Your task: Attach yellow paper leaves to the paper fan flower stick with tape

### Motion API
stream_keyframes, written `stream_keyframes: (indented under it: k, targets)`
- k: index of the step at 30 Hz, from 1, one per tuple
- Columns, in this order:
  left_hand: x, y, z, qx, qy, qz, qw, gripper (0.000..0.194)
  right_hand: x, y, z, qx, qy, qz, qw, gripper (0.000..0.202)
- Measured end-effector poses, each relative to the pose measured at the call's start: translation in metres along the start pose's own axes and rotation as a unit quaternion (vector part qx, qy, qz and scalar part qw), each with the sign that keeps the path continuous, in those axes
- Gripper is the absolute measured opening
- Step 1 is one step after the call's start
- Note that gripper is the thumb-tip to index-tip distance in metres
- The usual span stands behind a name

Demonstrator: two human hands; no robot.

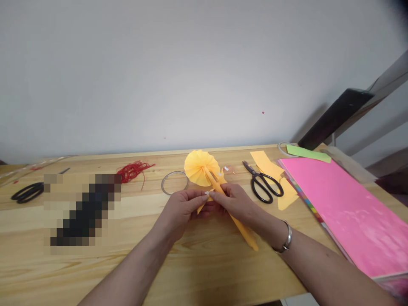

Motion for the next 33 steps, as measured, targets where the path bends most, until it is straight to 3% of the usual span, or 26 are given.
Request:
stream_keyframes:
  k: [10, 18, 33]
  targets:
    - [-0.001, -0.002, 0.001, 0.028, 0.036, 0.001, 0.999, 0.016, 0.001, 0.001, -0.004, -0.01, 0.002, -0.01, 1.0, 0.03]
    - [0.002, 0.004, 0.003, 0.039, 0.045, 0.003, 0.998, 0.017, 0.0, 0.007, -0.012, -0.144, -0.05, -0.025, 0.988, 0.041]
    - [-0.002, 0.002, 0.0, 0.01, 0.019, -0.001, 1.0, 0.018, 0.001, 0.004, -0.009, -0.106, -0.029, -0.031, 0.993, 0.029]
Point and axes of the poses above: each hand's wrist, its own x-axis away from the middle knuckle, its own z-axis out of the back of the hand, y = z × x, the point moved 9 cm from there along -x, towards the middle knuckle, and after that the axes turned 13 degrees about -x, right-handed, at the moved point
